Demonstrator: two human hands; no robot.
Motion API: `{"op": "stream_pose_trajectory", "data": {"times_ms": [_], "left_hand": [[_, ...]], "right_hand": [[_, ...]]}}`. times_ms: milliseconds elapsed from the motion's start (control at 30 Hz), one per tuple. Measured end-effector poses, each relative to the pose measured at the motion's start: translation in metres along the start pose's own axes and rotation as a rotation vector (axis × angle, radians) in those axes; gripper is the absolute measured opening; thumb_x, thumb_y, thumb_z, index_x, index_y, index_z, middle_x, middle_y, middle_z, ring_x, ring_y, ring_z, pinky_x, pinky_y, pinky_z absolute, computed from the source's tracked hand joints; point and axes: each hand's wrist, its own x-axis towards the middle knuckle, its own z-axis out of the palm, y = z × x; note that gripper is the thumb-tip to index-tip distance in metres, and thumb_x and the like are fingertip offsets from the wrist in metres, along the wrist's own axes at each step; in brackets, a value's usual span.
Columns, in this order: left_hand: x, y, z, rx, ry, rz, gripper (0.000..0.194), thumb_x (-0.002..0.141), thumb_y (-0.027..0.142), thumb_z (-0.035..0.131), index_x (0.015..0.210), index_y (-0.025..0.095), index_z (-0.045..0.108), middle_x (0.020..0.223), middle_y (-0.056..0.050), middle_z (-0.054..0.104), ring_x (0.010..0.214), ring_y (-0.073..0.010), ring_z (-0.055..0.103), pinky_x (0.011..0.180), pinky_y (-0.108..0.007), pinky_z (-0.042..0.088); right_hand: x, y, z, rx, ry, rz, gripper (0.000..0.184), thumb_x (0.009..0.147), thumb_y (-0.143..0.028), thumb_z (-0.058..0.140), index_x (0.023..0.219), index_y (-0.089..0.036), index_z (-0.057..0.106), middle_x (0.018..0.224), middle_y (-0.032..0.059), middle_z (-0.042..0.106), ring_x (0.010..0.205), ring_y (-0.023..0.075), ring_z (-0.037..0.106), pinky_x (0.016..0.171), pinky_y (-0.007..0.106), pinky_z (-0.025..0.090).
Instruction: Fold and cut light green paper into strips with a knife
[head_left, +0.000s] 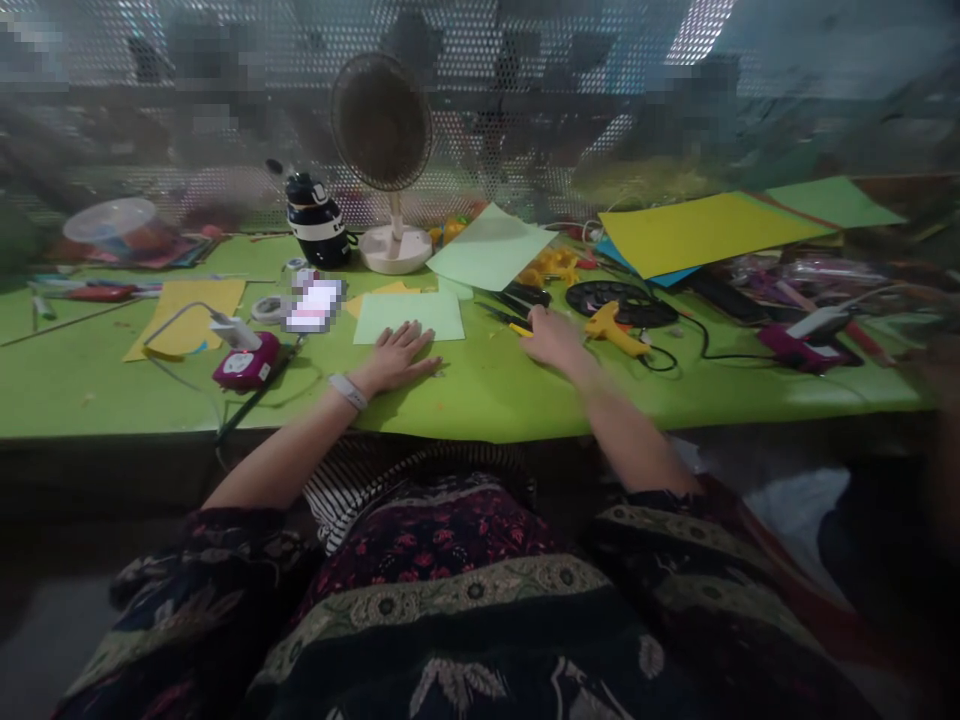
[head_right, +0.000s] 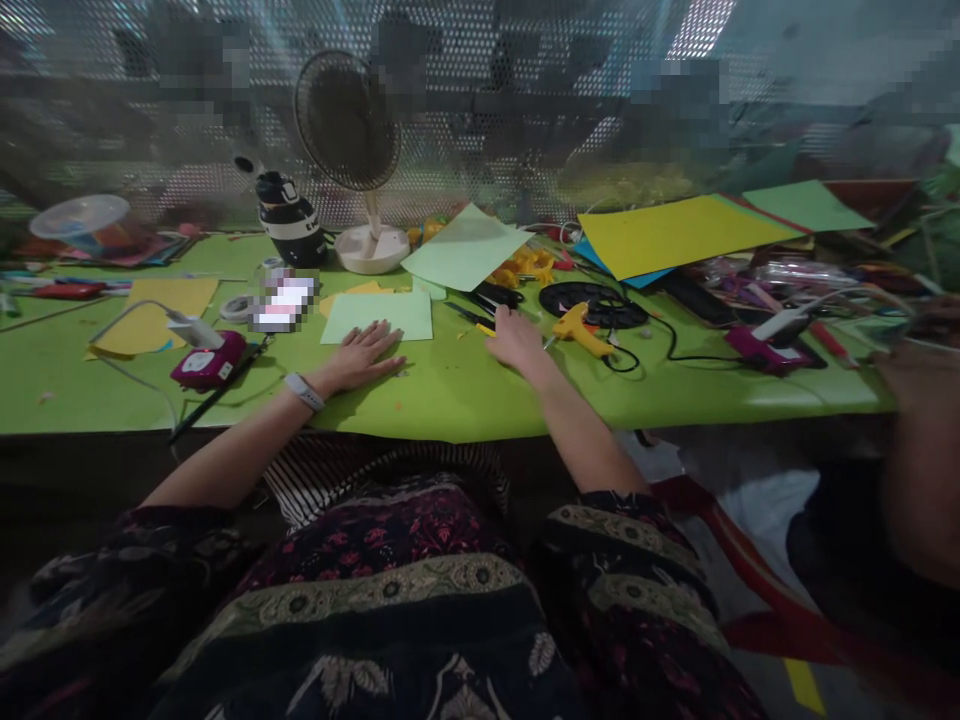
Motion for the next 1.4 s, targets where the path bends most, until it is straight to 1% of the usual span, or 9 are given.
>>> {"op": "stream_pose_trajectory", "data": {"times_ms": [133, 233, 367, 533, 700, 800, 933, 1133, 1400], "left_hand": [[0.001, 0.001, 0.001, -0.003, 0.029, -0.007, 0.079, 0.107, 0.069, 0.027, 0.171, 0.023, 0.026, 0.179, -0.01, 0.016, 0.166, -0.0305, 0.011, 0.133, -0.053, 0.009], [0.001, 0.002, 0.0, 0.002, 0.02, -0.008, 0.077, 0.108, 0.067, 0.026, 0.171, 0.024, 0.025, 0.18, -0.009, 0.015, 0.166, -0.0297, 0.011, 0.133, -0.052, 0.009], [0.0, 0.002, -0.001, 0.007, 0.005, -0.014, 0.077, 0.108, 0.067, 0.025, 0.172, 0.023, 0.024, 0.18, -0.01, 0.014, 0.166, -0.0296, 0.01, 0.133, -0.052, 0.009], [0.002, 0.0, 0.0, 0.008, 0.01, -0.013, 0.078, 0.108, 0.068, 0.026, 0.172, 0.025, 0.024, 0.18, -0.008, 0.015, 0.166, -0.0322, 0.011, 0.133, -0.054, 0.011], [0.001, 0.001, -0.001, 0.006, 0.012, -0.019, 0.079, 0.107, 0.07, 0.026, 0.172, 0.024, 0.025, 0.179, -0.009, 0.016, 0.166, -0.031, 0.011, 0.133, -0.052, 0.01], [0.001, 0.001, -0.001, 0.006, 0.009, -0.022, 0.08, 0.107, 0.071, 0.026, 0.172, 0.024, 0.025, 0.179, -0.01, 0.015, 0.166, -0.0307, 0.011, 0.133, -0.052, 0.01], [0.002, -0.001, 0.001, 0.003, 0.018, -0.015, 0.08, 0.106, 0.072, 0.026, 0.171, 0.026, 0.026, 0.18, -0.007, 0.017, 0.166, -0.0315, 0.012, 0.133, -0.052, 0.011], [0.002, -0.002, 0.002, 0.013, 0.016, -0.011, 0.08, 0.106, 0.071, 0.025, 0.172, 0.024, 0.025, 0.18, -0.009, 0.016, 0.166, -0.0314, 0.012, 0.133, -0.052, 0.011], [0.002, -0.001, 0.002, 0.029, 0.024, -0.01, 0.078, 0.107, 0.069, 0.027, 0.172, 0.025, 0.026, 0.179, -0.008, 0.018, 0.165, -0.0327, 0.014, 0.133, -0.052, 0.012]], "right_hand": [[0.003, 0.015, -0.005, 0.062, -0.039, -0.14, 0.038, 0.085, -0.024, 0.066, 0.123, -0.02, 0.062, 0.117, 0.0133, 0.073, 0.099, 0.029, 0.068, 0.079, 0.037, 0.052], [0.005, 0.023, -0.008, 0.098, -0.065, -0.198, 0.033, 0.082, -0.021, 0.068, 0.115, -0.021, 0.065, 0.115, 0.0106, 0.073, 0.099, 0.0269, 0.066, 0.078, 0.036, 0.051], [0.002, 0.025, -0.011, 0.123, -0.073, -0.202, 0.03, 0.081, -0.019, 0.07, 0.111, -0.02, 0.067, 0.117, 0.0117, 0.071, 0.101, 0.0271, 0.066, 0.08, 0.037, 0.051], [-0.001, 0.026, -0.013, 0.143, -0.07, -0.196, 0.03, 0.083, -0.019, 0.07, 0.112, -0.02, 0.068, 0.118, 0.0119, 0.071, 0.104, 0.028, 0.066, 0.085, 0.04, 0.052], [-0.001, 0.025, -0.014, 0.156, -0.073, -0.187, 0.032, 0.083, -0.021, 0.071, 0.115, -0.021, 0.069, 0.118, 0.0122, 0.071, 0.104, 0.0292, 0.066, 0.085, 0.042, 0.053], [-0.002, 0.023, -0.014, 0.158, -0.07, -0.185, 0.034, 0.083, -0.02, 0.071, 0.117, -0.02, 0.069, 0.118, 0.0124, 0.072, 0.103, 0.0292, 0.067, 0.084, 0.043, 0.053], [-0.001, 0.024, -0.013, 0.146, -0.071, -0.185, 0.034, 0.083, -0.021, 0.07, 0.117, -0.021, 0.069, 0.119, 0.012, 0.072, 0.103, 0.0293, 0.067, 0.083, 0.042, 0.054], [-0.002, 0.024, -0.014, 0.13, -0.071, -0.2, 0.036, 0.083, -0.023, 0.071, 0.119, -0.02, 0.069, 0.12, 0.0128, 0.072, 0.104, 0.0304, 0.067, 0.083, 0.042, 0.054], [-0.002, 0.021, -0.013, 0.139, -0.062, -0.202, 0.036, 0.083, -0.019, 0.069, 0.118, -0.019, 0.07, 0.119, 0.0125, 0.073, 0.105, 0.0297, 0.068, 0.084, 0.042, 0.054]]}}
